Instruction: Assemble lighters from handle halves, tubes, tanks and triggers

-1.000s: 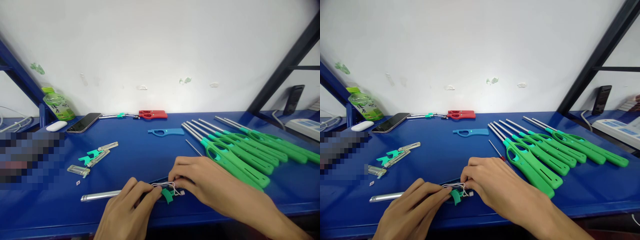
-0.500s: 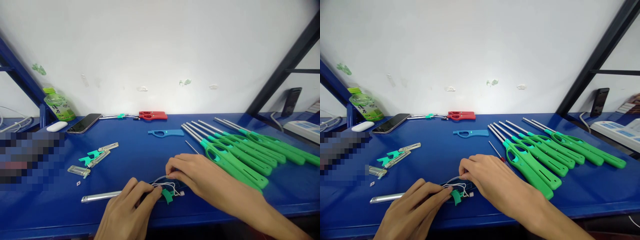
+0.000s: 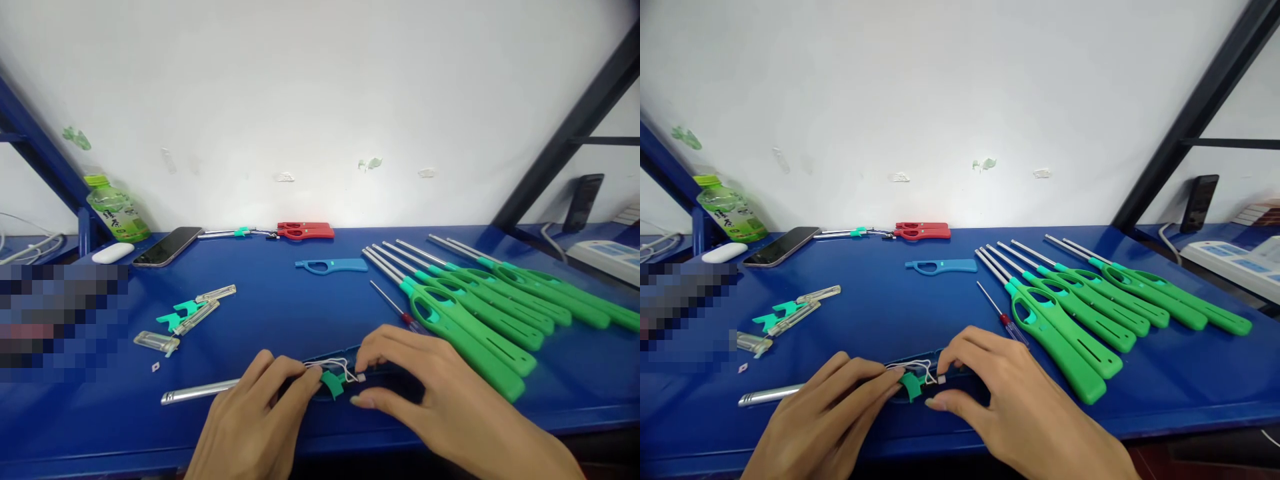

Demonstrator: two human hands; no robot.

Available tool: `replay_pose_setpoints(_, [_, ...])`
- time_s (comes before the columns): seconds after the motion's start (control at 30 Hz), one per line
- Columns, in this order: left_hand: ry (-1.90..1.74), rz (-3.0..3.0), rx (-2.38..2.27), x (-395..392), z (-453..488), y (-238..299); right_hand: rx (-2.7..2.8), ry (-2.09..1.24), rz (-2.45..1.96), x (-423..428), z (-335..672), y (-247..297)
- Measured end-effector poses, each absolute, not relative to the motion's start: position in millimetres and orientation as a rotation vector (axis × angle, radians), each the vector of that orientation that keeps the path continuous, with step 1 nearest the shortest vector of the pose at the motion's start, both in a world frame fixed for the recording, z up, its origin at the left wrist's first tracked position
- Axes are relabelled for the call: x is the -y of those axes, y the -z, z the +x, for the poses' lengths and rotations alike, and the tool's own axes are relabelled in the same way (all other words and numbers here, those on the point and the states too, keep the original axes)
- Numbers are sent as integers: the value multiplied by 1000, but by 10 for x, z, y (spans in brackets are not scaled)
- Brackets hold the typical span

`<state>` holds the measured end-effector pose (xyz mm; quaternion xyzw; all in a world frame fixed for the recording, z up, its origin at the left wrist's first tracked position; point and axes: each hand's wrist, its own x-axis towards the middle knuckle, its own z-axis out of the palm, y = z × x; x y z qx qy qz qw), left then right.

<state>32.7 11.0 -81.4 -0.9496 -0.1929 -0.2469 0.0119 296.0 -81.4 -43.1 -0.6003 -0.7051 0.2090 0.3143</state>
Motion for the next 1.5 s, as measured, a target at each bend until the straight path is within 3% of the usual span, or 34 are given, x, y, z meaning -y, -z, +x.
replay_pose_setpoints(0.9, [966,-2908,587,-217,538,633,1788,-597,-1488,758,2959,477])
replay_pose_setpoints(1.5, [932,-2967,603,-232,530,656,2234,-345,-1604,578,3039,245])
